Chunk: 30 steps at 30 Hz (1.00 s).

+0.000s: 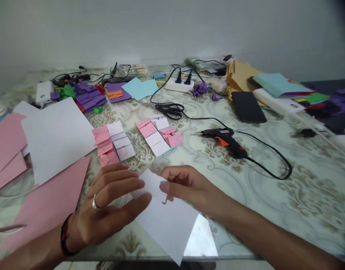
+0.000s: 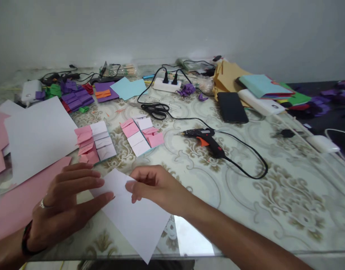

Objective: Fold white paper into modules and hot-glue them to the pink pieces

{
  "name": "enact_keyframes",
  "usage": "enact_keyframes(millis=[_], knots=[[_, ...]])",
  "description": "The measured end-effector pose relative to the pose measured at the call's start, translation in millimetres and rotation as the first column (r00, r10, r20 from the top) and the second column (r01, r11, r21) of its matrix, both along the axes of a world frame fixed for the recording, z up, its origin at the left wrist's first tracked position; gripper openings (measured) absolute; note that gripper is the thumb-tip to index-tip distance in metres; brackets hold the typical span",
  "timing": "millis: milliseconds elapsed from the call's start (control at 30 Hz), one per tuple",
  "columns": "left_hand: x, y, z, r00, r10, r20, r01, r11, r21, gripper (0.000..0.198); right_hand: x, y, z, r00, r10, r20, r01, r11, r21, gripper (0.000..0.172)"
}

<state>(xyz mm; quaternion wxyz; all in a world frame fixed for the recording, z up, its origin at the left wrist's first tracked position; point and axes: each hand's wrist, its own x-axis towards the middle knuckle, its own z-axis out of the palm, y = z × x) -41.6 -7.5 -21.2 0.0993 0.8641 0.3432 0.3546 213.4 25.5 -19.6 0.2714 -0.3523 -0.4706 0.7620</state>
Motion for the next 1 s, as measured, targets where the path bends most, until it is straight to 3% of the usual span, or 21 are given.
enact_keyframes(millis=[33,67,133,200,267,333,433,667,867,1000], knots=[[2,1,0.7,0.999,-0.034,-0.015,0.035,0.992,0.121,0.048,0,0,0.7,0.999,-0.035,0.023,0.034,0.999,0.029,0.034],[6,3,2.4,1.0,-0.023,-0.006,0.024,0.99,0.137,0.049,0,0,1.1,0.996,-0.07,0.054,0.066,0.996,0.066,0.032],[12,7,7.1,0.999,0.006,0.039,-0.003,0.997,-0.079,0.063,0,-1,1.7,0.982,-0.136,0.132,0.11,0.977,0.183,0.025],[17,10,11.2,0.991,0.063,0.117,-0.017,0.935,-0.355,0.07,0,-3,2.2,0.955,-0.191,0.228,0.102,0.93,0.353,0.018],[19,12,12.9,0.985,0.127,0.113,-0.043,0.826,-0.562,0.045,-1,-4,2.5,0.925,-0.241,0.294,0.051,0.845,0.532,0.013],[19,13,12.6,0.987,0.155,0.053,-0.081,0.742,-0.666,0.019,-3,-5,2.0,0.911,-0.277,0.307,0.006,0.75,0.661,0.01],[21,11,10.4,0.986,0.161,0.034,-0.089,0.697,-0.711,0.023,-5,-6,-0.3,0.92,-0.283,0.27,-0.012,0.669,0.743,0.008],[25,8,8.2,0.991,0.101,0.085,0.0,0.639,-0.769,0.024,-11,-11,-2.3,0.926,-0.262,0.273,-0.004,0.714,0.7,0.009],[26,5,12.0,0.998,0.067,0.003,-0.046,0.718,-0.695,0.027,-10,-10,1.8,0.927,-0.211,0.311,-0.006,0.82,0.572,0.006],[25,6,12.1,0.994,0.102,-0.026,-0.095,0.762,-0.64,0.024,-7,-6,1.2,0.931,-0.214,0.296,0.027,0.848,0.53,0.007]])
